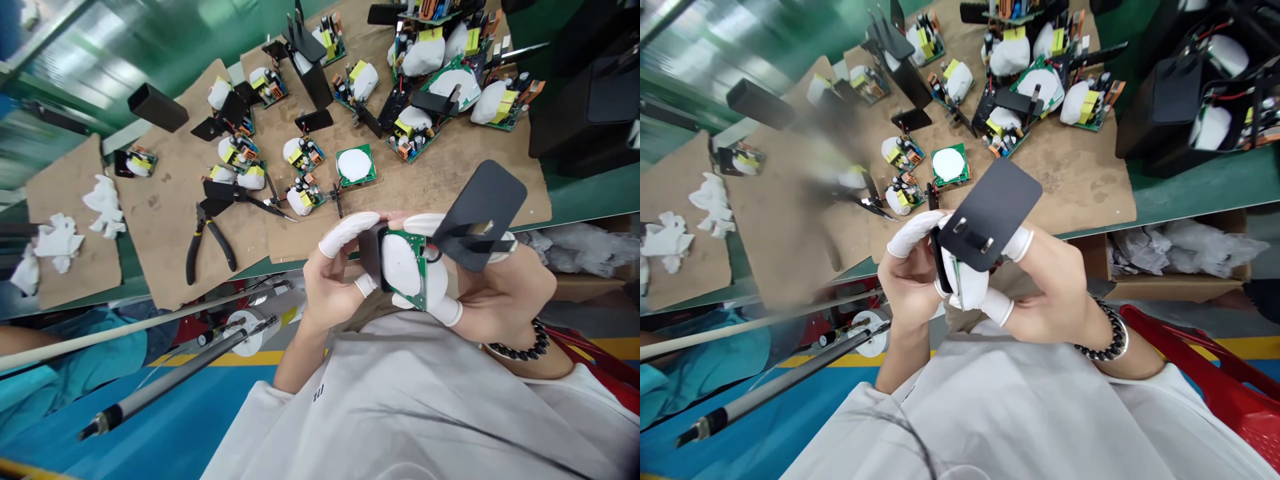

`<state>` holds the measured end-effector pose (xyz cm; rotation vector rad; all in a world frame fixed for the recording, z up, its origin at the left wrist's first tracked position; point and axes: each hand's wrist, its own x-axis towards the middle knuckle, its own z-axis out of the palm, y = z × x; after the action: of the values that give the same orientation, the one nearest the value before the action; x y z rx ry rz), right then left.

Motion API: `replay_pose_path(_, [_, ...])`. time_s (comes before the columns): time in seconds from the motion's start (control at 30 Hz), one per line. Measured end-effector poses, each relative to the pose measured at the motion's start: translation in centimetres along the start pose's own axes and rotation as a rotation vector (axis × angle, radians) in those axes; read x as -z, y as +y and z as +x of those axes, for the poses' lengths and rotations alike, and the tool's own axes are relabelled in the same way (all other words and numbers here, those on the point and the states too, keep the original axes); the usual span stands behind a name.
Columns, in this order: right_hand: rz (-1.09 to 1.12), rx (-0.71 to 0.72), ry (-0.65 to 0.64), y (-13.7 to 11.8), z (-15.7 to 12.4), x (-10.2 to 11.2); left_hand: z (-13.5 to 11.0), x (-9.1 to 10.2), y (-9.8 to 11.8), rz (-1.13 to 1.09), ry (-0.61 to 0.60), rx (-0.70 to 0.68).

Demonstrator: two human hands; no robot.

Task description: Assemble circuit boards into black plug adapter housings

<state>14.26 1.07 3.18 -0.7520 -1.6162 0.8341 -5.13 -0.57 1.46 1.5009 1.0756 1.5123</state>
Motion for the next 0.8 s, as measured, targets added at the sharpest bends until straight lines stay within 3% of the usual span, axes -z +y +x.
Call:
replay_pose_path(0.4, [-0.057, 0.048, -0.044, -0.6, 0.9, 0.2, 0.2, 0.0, 0.9, -0.114, -0.060, 0.034])
replay_pose_path(0.63, [0.008, -0.052, -0.074, 0.0, 0.6, -0.2, 0.1, 0.0, 0.9, -0.078, -0.038, 0.084])
replay_pose_path(0.7, [0.036, -0.086, -0.131, 0.0, 1.0, 0.1, 0.0, 0.0, 0.8, -0.056, -0.046, 0.097])
replay_pose_path(0.8, [0.059, -0.199, -0.369, -0.2, 2.0, 1.3, 0.0, 0.1, 0.8, -0.045, -0.088, 0.173])
